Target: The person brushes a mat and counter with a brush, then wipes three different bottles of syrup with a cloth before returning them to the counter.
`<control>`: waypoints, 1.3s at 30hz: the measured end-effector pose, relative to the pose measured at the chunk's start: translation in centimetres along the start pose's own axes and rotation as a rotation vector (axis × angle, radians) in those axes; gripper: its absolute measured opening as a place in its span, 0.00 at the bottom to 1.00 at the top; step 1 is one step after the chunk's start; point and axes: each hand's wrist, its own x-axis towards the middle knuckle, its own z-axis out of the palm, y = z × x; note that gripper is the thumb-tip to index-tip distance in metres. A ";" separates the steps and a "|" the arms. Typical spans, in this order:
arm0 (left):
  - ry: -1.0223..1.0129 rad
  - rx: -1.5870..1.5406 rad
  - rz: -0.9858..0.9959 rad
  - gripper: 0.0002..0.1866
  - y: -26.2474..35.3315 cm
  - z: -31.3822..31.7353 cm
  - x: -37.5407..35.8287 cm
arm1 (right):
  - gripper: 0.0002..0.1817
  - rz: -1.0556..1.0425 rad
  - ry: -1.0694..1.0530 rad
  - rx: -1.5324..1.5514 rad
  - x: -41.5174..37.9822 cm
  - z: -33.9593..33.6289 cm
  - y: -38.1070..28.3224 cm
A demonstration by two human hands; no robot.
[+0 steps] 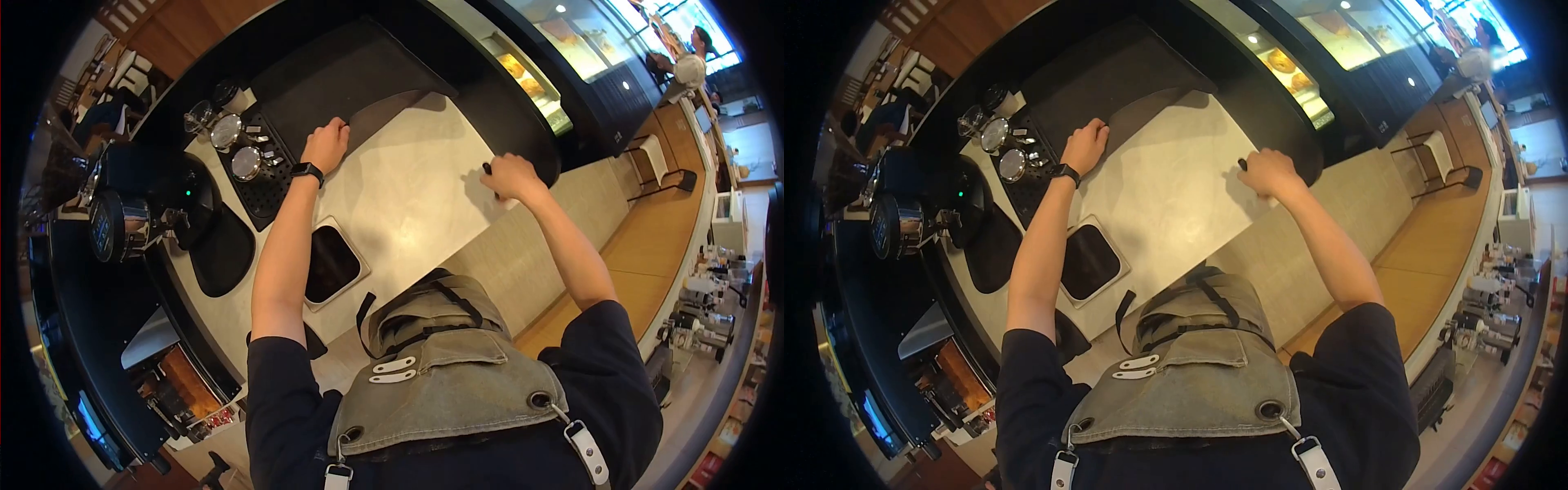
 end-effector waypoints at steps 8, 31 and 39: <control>-0.094 0.012 0.065 0.15 2.4 0.7 -2.4 | 0.25 -0.004 0.021 0.534 -2.5 2.6 2.4; -0.122 0.199 0.073 0.25 -1.2 4.0 -10.6 | 0.22 -0.161 -0.350 0.579 -4.9 1.0 -4.7; 0.234 -0.363 -0.018 0.20 -1.2 1.1 -14.2 | 0.24 -0.319 -0.452 0.569 -5.5 3.9 -9.2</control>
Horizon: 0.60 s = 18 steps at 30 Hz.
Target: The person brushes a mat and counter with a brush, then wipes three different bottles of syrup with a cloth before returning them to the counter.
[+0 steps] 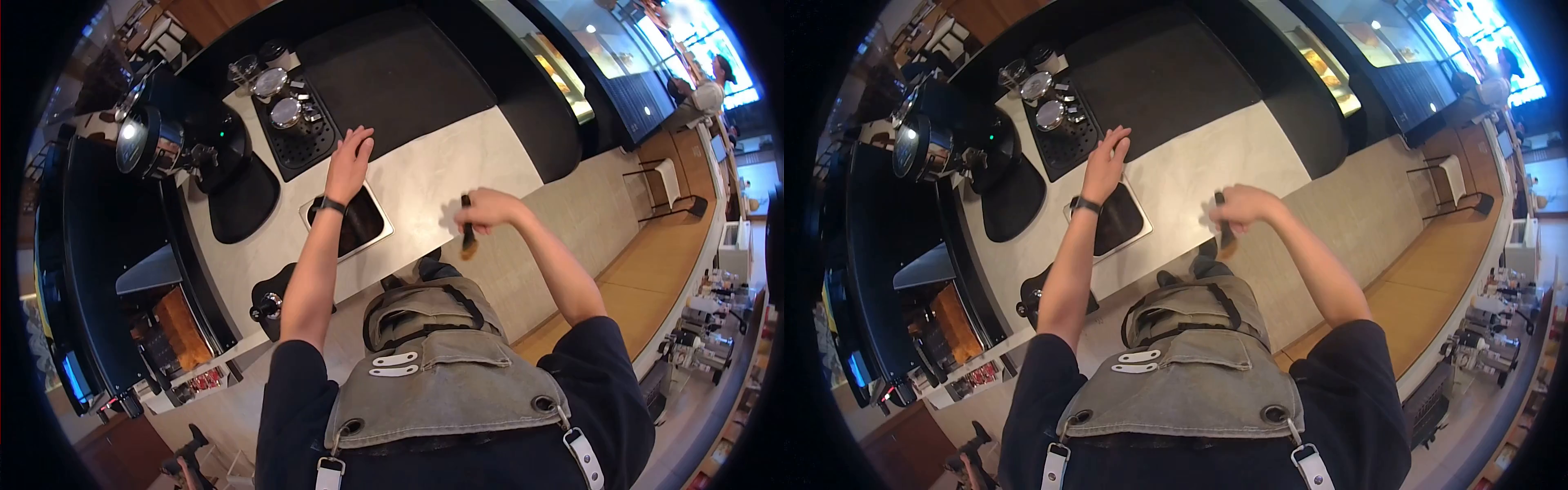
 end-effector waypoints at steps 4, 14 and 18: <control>0.028 -0.357 -0.215 0.18 5.1 -4.4 -6.5 | 0.22 -0.177 0.281 0.158 0.8 0.5 -4.5; 0.081 -0.305 -0.340 0.16 6.8 -8.7 -21.7 | 0.23 -0.230 0.209 -0.140 -2.4 9.6 -6.4; 0.040 -0.352 -0.380 0.16 7.7 -8.8 -24.3 | 0.24 -0.001 0.314 0.141 -3.5 4.7 -5.9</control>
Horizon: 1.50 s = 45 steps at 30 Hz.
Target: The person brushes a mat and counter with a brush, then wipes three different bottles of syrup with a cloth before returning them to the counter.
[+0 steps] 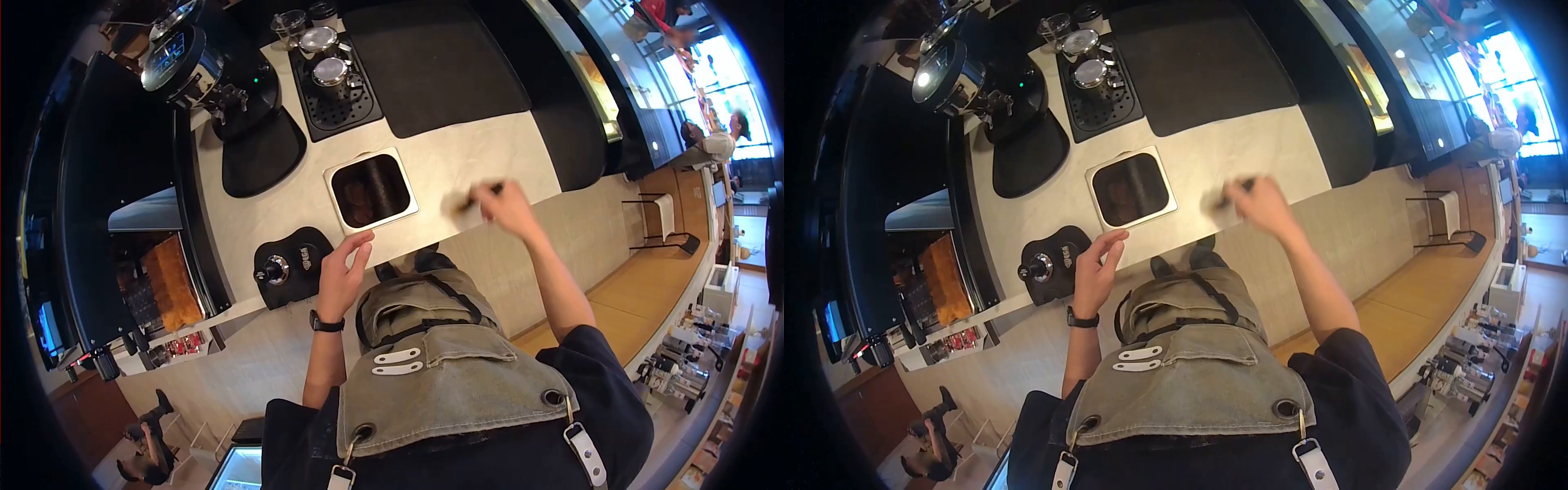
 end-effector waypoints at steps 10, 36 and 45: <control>-0.266 0.018 0.037 0.19 2.3 1.0 0.1 | 0.21 0.055 -0.029 -0.229 -3.7 0.9 2.4; -0.453 0.193 0.166 0.19 5.2 9.7 6.7 | 0.19 0.202 0.470 0.042 -1.9 -7.5 15.4; -0.493 0.228 0.189 0.19 7.6 14.4 9.9 | 0.15 -0.087 0.701 -0.271 8.4 -10.7 12.8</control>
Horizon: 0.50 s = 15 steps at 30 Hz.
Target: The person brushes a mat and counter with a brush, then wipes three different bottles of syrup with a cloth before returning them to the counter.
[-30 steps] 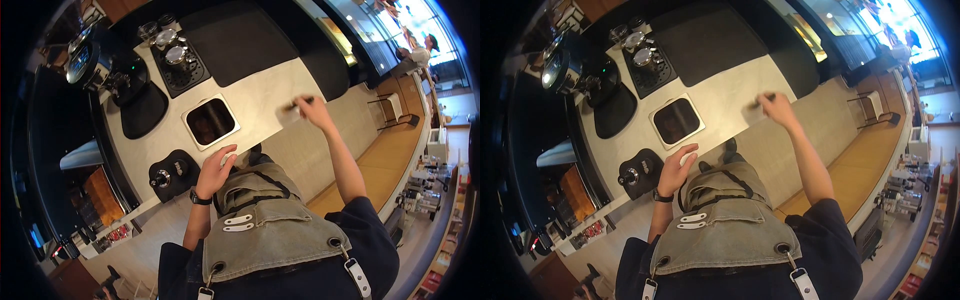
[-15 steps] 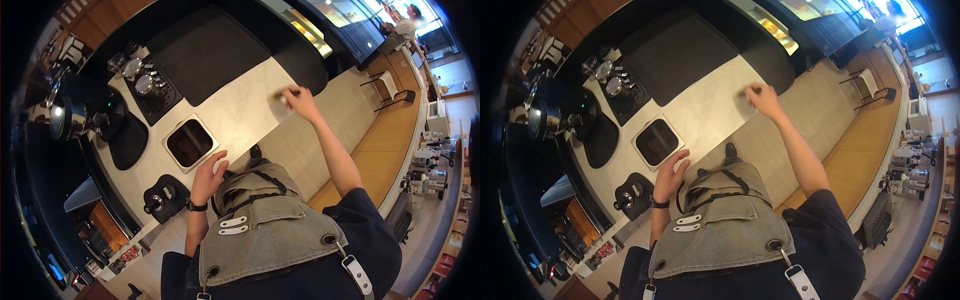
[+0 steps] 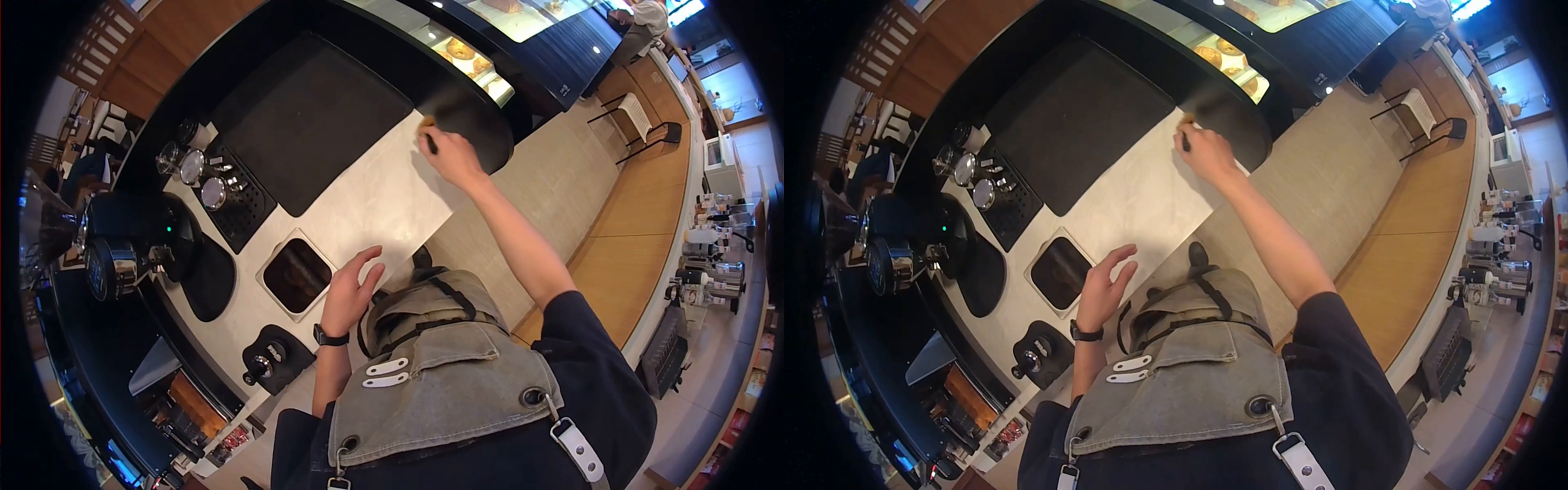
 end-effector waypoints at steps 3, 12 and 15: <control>-0.010 0.013 0.002 0.19 1.0 0.2 1.1 | 0.16 0.001 0.008 -0.052 1.2 3.3 2.1; 0.082 0.141 -0.014 0.18 -0.7 -1.7 4.9 | 0.23 0.313 -0.333 -0.085 -3.9 -7.1 2.8; 0.197 0.230 0.236 0.17 -3.8 -1.2 13.5 | 0.22 0.116 -0.175 0.289 5.1 -4.2 -0.4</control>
